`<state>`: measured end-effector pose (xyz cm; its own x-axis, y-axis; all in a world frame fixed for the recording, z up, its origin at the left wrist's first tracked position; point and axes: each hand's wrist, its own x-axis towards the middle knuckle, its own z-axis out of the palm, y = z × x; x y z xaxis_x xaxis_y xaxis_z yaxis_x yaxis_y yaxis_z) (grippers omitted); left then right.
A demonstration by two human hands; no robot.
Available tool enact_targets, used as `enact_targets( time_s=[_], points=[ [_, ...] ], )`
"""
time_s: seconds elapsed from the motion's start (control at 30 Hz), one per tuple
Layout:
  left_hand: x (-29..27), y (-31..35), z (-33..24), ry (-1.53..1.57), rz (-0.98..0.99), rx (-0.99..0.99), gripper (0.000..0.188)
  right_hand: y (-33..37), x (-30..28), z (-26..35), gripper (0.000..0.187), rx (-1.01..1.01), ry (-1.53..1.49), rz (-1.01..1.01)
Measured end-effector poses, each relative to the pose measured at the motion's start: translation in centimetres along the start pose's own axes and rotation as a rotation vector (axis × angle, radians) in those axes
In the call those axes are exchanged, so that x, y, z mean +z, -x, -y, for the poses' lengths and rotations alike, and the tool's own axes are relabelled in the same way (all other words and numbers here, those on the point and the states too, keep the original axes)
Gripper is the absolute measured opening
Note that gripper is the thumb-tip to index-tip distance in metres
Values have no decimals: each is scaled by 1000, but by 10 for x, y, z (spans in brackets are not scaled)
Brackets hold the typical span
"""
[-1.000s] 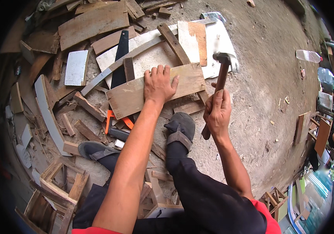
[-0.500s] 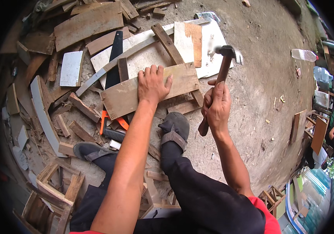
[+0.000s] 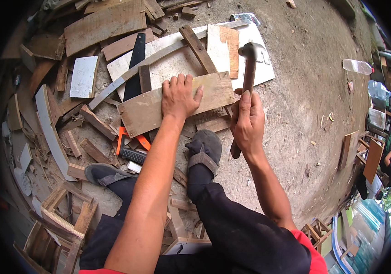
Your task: The person assembles a wooden stool by fitting pieces together and securing them with a hammer. They also use a hand saw to cut a wooden plank and a hammer to break it into smaller pieces.
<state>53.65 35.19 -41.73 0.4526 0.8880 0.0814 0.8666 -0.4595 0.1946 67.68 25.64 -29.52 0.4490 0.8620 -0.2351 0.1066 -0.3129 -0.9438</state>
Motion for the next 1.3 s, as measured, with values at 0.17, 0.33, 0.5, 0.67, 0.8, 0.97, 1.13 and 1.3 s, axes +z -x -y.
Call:
enact_targets(
  time_s=[0.17, 0.33, 0.5, 0.67, 0.8, 0.97, 1.13, 1.3],
  points=[
    [1, -1, -2, 34, -41, 1, 44, 5, 0, -29, 32, -243, 257, 41],
    [0, -1, -3, 74, -46, -10, 42, 18, -3, -65, 31, -40, 375, 9],
    [2, -1, -1, 57, -30, -11, 44, 44, -9, -63, 35, -129, 59, 14],
    [5, -1, -4, 40, -40, -7, 45, 68, -17, -109, 37, -210, -38, -43],
    [4, -2, -2, 36, -68, 4, 45, 75, -29, -124, 41, 75, 170, -10],
    [2, -3, -3, 62, -58, -4, 43, 83, -34, -115, 39, -90, -89, -12],
    [4, -8, -8, 156, -97, -61, 37, 79, -35, -130, 38, 25, -72, -44],
    [-1, -24, -24, 183, 1, -163, 38, 90, -45, -123, 37, 234, -235, -129]
  ],
)
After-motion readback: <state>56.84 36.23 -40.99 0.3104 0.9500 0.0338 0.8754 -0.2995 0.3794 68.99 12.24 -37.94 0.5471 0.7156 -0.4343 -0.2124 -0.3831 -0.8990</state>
